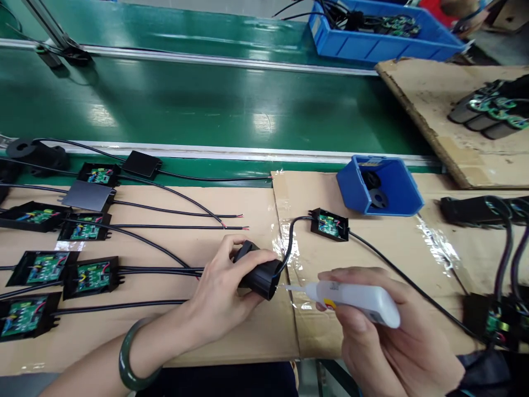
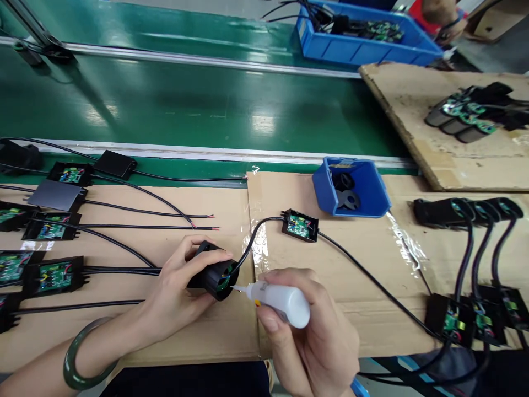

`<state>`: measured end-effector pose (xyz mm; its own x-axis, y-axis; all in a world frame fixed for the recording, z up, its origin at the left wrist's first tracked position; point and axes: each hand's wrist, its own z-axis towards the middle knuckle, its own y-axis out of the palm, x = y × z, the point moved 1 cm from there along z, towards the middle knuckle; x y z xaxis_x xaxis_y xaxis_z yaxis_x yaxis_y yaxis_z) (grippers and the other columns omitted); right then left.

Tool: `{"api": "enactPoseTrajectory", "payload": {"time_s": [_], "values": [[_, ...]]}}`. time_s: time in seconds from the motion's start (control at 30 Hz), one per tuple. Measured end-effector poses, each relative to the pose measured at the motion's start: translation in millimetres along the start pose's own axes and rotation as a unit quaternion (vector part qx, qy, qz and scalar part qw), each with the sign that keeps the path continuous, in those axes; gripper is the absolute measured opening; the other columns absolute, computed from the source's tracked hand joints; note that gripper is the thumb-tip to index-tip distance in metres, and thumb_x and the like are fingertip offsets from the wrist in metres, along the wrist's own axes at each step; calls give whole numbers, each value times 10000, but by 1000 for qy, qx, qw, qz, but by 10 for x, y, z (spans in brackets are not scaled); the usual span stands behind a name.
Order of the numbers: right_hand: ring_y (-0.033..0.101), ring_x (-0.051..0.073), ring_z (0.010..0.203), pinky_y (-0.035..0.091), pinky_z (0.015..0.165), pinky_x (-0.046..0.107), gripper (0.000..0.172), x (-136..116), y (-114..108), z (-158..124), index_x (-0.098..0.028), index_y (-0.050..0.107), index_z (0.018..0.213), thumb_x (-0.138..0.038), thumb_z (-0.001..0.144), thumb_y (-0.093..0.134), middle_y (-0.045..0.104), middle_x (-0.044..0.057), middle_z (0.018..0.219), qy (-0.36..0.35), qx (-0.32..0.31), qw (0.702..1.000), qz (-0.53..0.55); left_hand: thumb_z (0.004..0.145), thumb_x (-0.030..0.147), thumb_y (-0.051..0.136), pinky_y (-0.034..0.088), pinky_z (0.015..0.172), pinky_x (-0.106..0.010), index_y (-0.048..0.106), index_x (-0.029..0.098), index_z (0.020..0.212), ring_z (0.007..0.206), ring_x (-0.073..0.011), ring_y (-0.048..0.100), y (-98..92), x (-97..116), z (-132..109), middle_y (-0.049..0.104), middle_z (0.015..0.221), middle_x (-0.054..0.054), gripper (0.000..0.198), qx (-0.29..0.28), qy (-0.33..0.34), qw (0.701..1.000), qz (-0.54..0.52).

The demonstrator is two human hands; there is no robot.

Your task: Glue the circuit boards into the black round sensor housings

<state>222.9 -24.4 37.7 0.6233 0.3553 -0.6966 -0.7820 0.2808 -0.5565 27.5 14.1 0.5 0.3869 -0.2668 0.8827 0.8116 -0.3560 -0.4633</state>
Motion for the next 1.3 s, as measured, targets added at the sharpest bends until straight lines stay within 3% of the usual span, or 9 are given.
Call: {"api": "enactPoseTrajectory", "payload": {"time_s": [0.13, 0.5, 0.73, 1.0, 1.17, 1.3], "values": [[649, 193, 696, 506, 515, 285, 164, -75, 22, 19, -153, 639, 1017, -171, 855, 615, 676, 69, 828, -12, 5, 1000, -2, 763, 34, 643, 501, 1001, -403, 564, 321, 1236, 1223, -239, 494, 1, -12, 4, 458, 1210, -64, 558, 1, 1, 1000, 3], [666, 202, 709, 549, 539, 292, 242, -91, 2, 81, -137, 581, 1103, -185, 869, 615, 691, 90, 872, -83, -85, 991, -63, 764, 48, 636, 538, 949, -412, 569, 323, 1242, 1176, -244, 527, 4, -28, 10, 455, 1219, -77, 556, 0, -2, 1000, 12], [693, 205, 748, 576, 569, 286, 339, -44, -42, 77, -166, 558, 1181, -217, 858, 648, 712, 84, 919, -110, -106, 983, -106, 752, 49, 645, 530, 968, -406, 573, 324, 1241, 1165, -239, 536, 2, -22, 2, 455, 1207, -62, 565, -2, -3, 1000, 12], [686, 176, 694, 549, 537, 253, 265, -122, -31, -18, -135, 604, 1101, -182, 843, 649, 694, 73, 872, -66, -101, 992, -38, 778, 76, 657, 544, 937, -384, 565, 326, 1236, 1146, -219, 538, 10, -19, 2, 455, 1187, -57, 530, -2, 1, 1000, 9], [687, 206, 706, 566, 546, 296, 316, -71, -53, -18, -155, 580, 1163, -180, 855, 643, 715, 84, 899, -87, -66, 991, -80, 762, 46, 646, 546, 928, -381, 563, 336, 1241, 1154, -223, 533, 16, -16, 3, 461, 1175, -53, 566, -3, 2, 1000, 9], [710, 222, 786, 600, 596, 299, 407, 49, -156, 1, -186, 515, 1267, -198, 877, 630, 727, 84, 975, -145, -140, 970, -133, 737, 25, 649, 530, 948, -366, 572, 325, 1234, 1177, -221, 513, 10, -15, 7, 466, 1172, -48, 586, -6, -2, 1000, 4]]}}
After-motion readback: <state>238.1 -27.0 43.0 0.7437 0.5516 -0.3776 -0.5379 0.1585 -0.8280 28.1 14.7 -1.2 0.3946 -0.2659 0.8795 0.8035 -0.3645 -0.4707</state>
